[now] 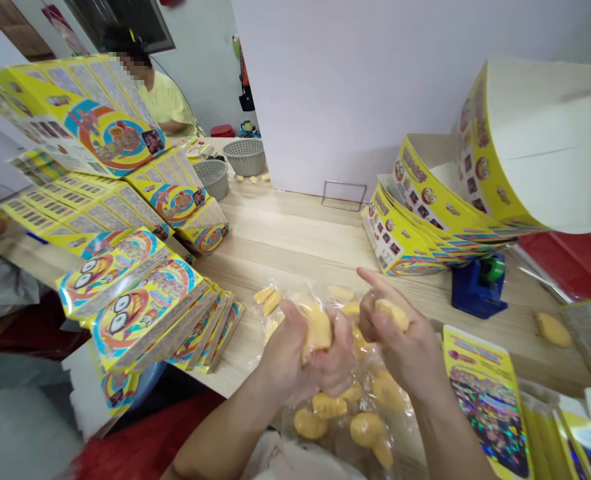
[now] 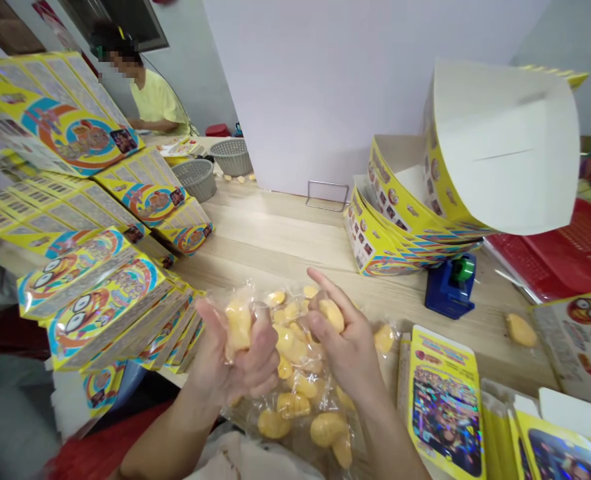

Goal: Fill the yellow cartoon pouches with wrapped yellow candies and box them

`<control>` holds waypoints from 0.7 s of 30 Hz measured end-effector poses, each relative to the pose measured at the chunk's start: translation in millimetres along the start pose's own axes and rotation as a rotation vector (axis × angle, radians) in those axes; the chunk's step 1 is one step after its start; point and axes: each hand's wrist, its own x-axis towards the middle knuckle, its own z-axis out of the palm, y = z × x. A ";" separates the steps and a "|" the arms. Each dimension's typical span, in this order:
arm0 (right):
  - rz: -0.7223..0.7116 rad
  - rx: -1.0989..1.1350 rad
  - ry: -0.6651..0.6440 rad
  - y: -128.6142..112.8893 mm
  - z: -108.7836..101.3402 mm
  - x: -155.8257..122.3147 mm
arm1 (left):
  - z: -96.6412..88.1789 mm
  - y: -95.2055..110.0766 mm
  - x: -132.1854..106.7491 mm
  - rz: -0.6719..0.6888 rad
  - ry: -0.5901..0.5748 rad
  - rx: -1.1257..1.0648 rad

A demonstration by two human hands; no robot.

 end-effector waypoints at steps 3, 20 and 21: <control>-0.007 0.085 -0.011 -0.8 6.6 -13.0 | 4.7 -2.3 -1.1 0.034 0.051 0.052; -0.083 -0.762 0.028 55.2 -35.5 -41.1 | -40.2 -27.2 -30.5 -0.063 0.314 1.143; -0.122 -0.806 0.041 58.9 -38.7 -44.7 | -41.3 -26.7 -31.9 -0.083 0.317 1.085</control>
